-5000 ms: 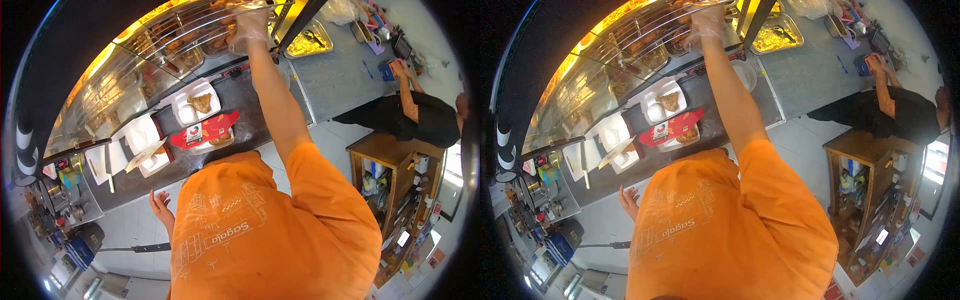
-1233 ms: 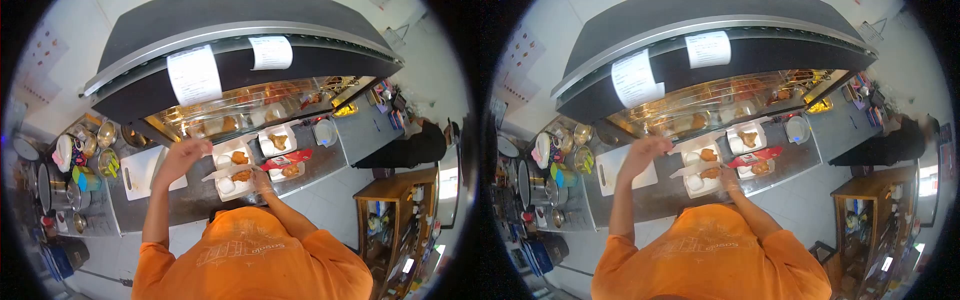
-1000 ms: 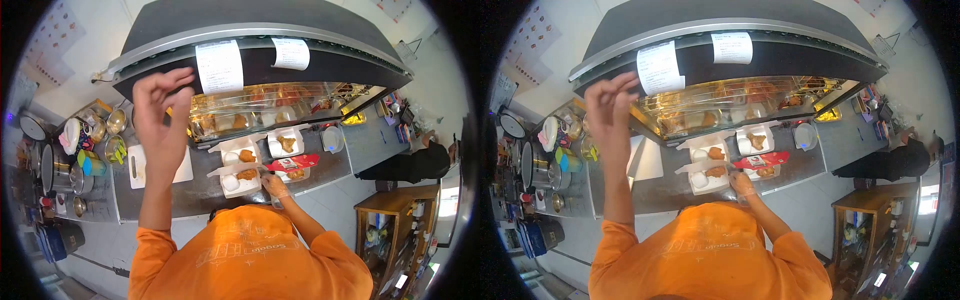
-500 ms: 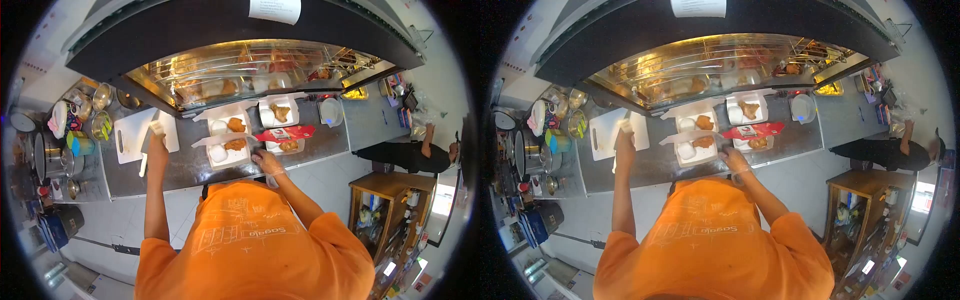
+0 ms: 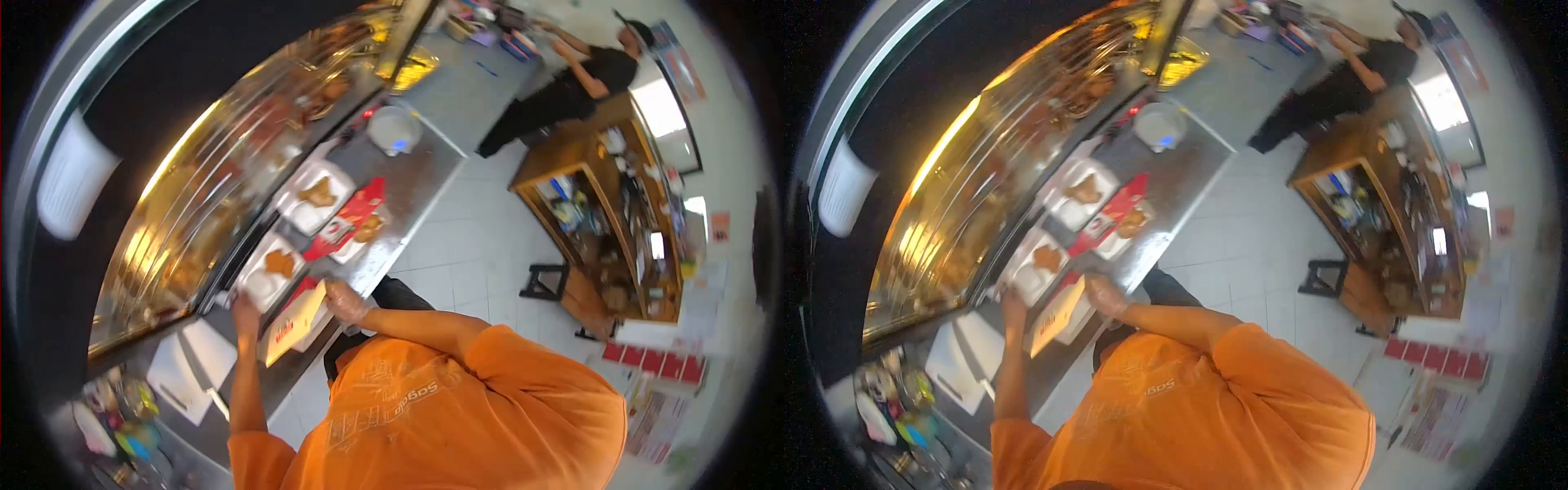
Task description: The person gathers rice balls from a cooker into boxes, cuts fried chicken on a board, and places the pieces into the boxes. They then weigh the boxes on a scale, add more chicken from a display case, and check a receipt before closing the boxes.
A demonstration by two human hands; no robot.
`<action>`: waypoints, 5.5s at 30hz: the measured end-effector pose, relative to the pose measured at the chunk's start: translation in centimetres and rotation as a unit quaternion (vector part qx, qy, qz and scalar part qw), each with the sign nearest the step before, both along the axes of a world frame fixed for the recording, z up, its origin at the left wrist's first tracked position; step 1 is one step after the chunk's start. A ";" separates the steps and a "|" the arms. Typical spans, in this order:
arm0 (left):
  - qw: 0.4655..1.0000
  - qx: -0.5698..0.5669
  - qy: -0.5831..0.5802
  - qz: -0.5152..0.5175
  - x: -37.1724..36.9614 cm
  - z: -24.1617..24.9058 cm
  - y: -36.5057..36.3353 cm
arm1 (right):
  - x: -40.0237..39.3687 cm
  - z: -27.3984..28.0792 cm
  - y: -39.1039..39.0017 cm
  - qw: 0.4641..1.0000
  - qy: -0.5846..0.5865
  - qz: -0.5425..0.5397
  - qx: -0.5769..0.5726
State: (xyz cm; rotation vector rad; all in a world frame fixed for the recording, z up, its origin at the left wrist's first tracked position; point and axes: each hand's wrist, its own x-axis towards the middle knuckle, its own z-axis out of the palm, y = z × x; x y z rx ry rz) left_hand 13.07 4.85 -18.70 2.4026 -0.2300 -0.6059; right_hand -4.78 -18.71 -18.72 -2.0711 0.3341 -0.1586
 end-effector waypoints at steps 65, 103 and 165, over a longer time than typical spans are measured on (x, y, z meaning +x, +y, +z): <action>0.794 -0.589 0.144 0.046 -2.6 32.4 -65.5 | 25.8 6.4 -91.4 0.973 0.017 -0.029 0.228; 0.831 -0.551 0.024 0.080 -3.8 37.3 -71.7 | 33.3 5.3 -82.0 0.868 -0.008 0.363 -0.340; 0.857 -0.515 -0.027 -0.022 -5.8 38.2 -69.3 | 12.9 26.6 -76.9 0.986 -0.093 0.139 -0.007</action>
